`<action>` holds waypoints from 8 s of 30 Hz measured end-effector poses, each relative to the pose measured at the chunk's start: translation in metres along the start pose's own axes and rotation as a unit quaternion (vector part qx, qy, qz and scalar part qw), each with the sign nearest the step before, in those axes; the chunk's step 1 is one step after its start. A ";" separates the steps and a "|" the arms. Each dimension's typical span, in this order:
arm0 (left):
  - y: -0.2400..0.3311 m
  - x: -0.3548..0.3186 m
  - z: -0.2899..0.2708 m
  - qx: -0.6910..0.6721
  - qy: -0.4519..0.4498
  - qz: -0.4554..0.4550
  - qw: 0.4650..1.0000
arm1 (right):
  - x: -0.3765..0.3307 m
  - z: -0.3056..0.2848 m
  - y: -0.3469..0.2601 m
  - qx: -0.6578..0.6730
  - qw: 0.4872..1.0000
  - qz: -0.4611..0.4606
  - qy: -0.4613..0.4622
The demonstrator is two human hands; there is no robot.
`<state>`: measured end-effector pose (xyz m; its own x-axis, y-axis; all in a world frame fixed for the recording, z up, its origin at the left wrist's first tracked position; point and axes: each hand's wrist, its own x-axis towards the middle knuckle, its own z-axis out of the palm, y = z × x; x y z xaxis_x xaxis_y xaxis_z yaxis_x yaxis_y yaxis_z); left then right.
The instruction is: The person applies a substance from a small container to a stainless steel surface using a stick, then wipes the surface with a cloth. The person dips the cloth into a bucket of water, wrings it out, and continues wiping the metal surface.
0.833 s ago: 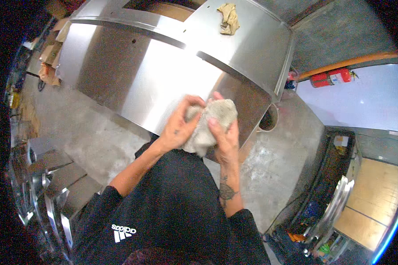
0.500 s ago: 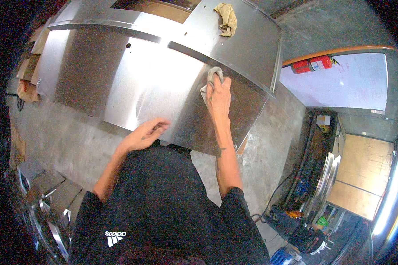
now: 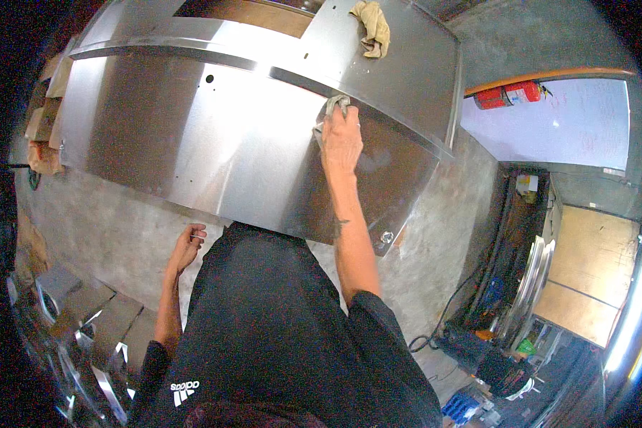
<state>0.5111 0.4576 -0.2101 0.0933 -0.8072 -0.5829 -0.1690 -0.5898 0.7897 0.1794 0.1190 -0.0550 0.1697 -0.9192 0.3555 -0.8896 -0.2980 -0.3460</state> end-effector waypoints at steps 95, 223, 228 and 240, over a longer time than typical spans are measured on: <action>-0.359 -0.165 -0.255 -0.363 0.272 -0.243 0.857 | 0.103 0.217 -0.412 -0.071 0.990 -0.117 0.015; -0.372 0.010 -0.840 -0.328 0.167 -0.246 0.897 | 0.400 0.363 -0.742 -0.329 0.785 -0.397 -0.343; -0.448 -0.059 -0.802 -0.372 0.111 -0.230 0.892 | 0.402 0.381 -0.745 -0.336 0.748 -0.386 -0.423; -0.438 -0.030 -0.774 -0.291 0.140 -0.161 0.933 | 0.404 0.381 -0.763 -0.291 0.723 -0.351 -0.519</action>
<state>1.3422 0.7208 -0.3907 0.3134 -0.5124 -0.7996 0.4649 -0.6514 0.5996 1.0881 -0.1233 0.0214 0.6237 -0.3825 -0.6817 -0.4068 -0.9035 0.1348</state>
